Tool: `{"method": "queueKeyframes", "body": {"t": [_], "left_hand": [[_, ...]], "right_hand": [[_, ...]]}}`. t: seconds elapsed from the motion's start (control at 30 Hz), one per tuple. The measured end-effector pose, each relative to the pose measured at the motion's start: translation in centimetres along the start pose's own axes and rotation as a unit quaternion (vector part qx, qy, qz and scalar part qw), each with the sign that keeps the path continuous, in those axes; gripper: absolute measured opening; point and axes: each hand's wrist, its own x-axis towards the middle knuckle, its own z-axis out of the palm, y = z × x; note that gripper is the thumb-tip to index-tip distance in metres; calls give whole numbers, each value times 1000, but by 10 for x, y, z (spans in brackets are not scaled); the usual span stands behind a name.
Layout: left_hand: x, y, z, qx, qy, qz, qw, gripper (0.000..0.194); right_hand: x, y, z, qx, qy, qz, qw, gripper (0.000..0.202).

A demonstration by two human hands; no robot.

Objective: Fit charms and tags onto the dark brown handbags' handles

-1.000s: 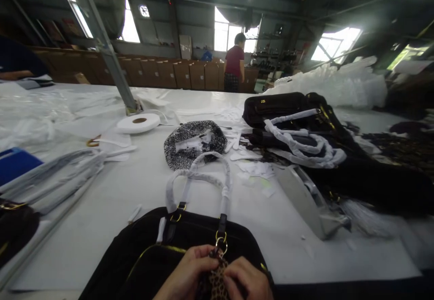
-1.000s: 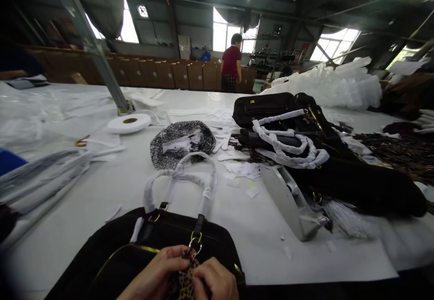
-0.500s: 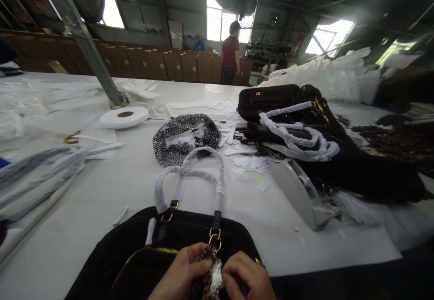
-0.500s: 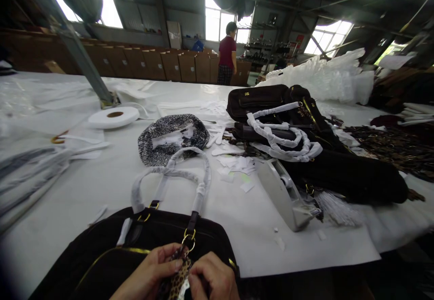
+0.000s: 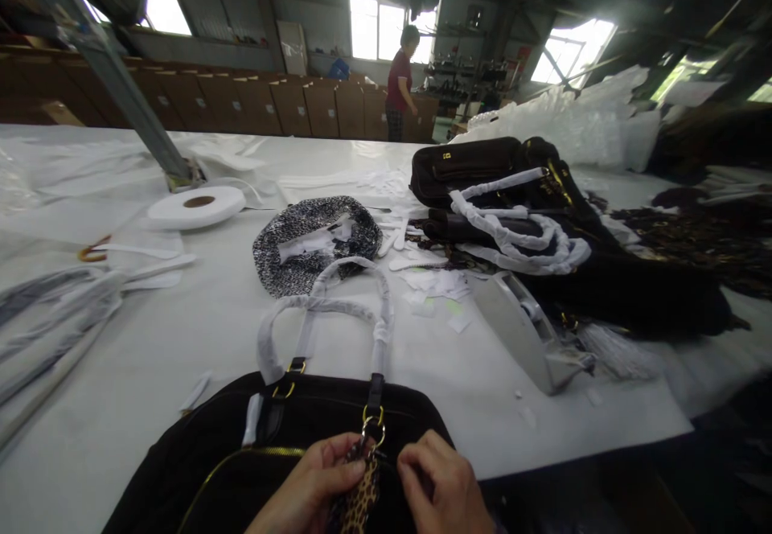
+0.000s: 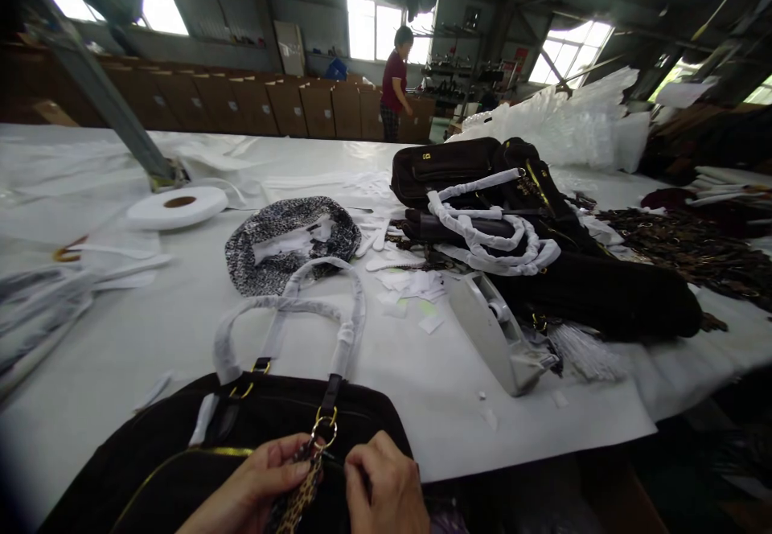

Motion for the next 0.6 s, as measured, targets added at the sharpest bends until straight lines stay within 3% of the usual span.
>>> {"method": "queueKeyframes", "body": {"t": [0.47,0.6], "left_hand": [[-5,2,3,-16,58,-7,998,34],[-2,0,1,-4,30,-2,1000,35]], "right_hand": [[1,-7,16,26,66,38,997,18],[3,-11,15,33,68,39,996,20]]}}
